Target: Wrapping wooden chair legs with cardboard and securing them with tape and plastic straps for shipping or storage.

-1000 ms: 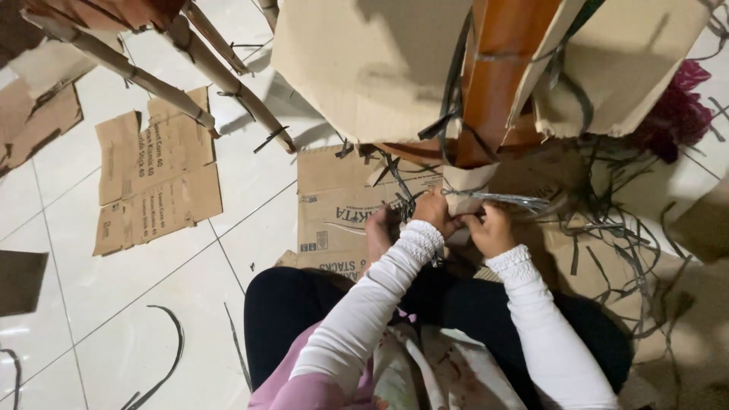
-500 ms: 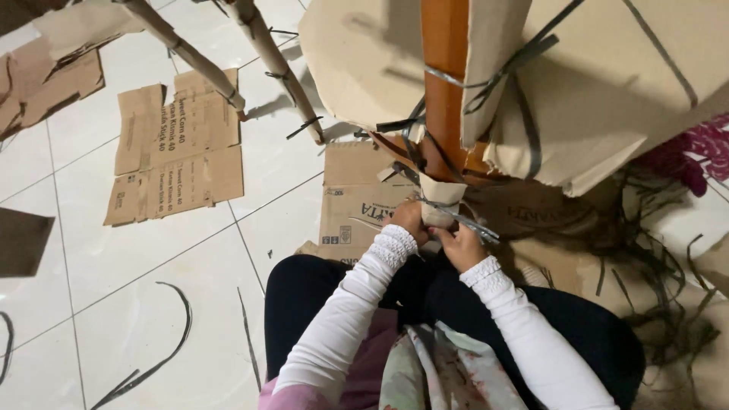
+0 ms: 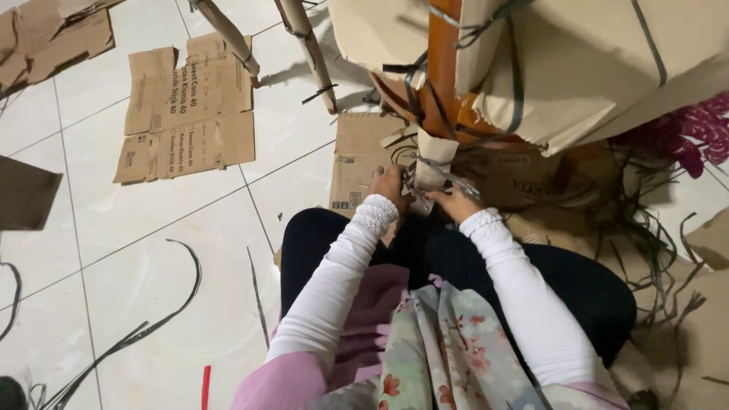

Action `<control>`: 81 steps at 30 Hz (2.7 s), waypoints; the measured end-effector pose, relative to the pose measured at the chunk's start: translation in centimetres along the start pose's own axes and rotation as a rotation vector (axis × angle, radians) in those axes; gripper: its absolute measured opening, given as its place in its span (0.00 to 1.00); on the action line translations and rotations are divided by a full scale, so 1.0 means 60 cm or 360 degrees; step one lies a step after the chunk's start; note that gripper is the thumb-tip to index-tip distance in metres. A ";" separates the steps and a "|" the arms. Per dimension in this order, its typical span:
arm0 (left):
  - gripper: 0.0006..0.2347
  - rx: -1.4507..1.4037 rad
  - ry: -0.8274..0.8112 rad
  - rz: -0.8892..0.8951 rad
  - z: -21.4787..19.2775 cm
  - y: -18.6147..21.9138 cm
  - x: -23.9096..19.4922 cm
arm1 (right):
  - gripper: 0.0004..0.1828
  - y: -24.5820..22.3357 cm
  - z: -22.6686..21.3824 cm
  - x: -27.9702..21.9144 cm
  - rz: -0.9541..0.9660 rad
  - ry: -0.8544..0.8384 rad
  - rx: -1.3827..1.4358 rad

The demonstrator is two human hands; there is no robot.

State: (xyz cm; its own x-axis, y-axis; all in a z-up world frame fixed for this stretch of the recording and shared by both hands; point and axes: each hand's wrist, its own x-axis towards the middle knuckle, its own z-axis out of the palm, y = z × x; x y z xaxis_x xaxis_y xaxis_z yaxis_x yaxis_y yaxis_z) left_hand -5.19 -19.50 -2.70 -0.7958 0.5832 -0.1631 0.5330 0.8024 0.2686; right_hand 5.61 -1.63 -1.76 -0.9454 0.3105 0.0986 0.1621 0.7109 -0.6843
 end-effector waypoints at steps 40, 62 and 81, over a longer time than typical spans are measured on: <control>0.16 -0.3148 -0.0230 0.0154 -0.167 0.002 -0.144 | 0.13 -0.085 0.037 -0.069 -0.0464 -0.0225 0.0710; 0.16 -0.1854 0.0042 -0.0026 0.103 -0.096 -0.061 | 0.15 0.005 -0.197 -0.051 0.1010 -0.0698 -0.0789; 0.18 -0.1795 0.0225 -0.0341 0.207 -0.032 -0.009 | 0.14 0.169 -0.047 0.016 0.0537 -0.0118 -0.0318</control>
State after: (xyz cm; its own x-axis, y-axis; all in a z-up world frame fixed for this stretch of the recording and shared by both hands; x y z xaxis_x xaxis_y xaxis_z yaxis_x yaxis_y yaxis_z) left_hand -2.22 -19.79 -14.94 -0.9018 0.3725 -0.2191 -0.1194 0.2726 0.9547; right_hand 7.14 7.67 -6.58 -0.8462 0.5065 -0.1654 0.5122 0.6877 -0.5145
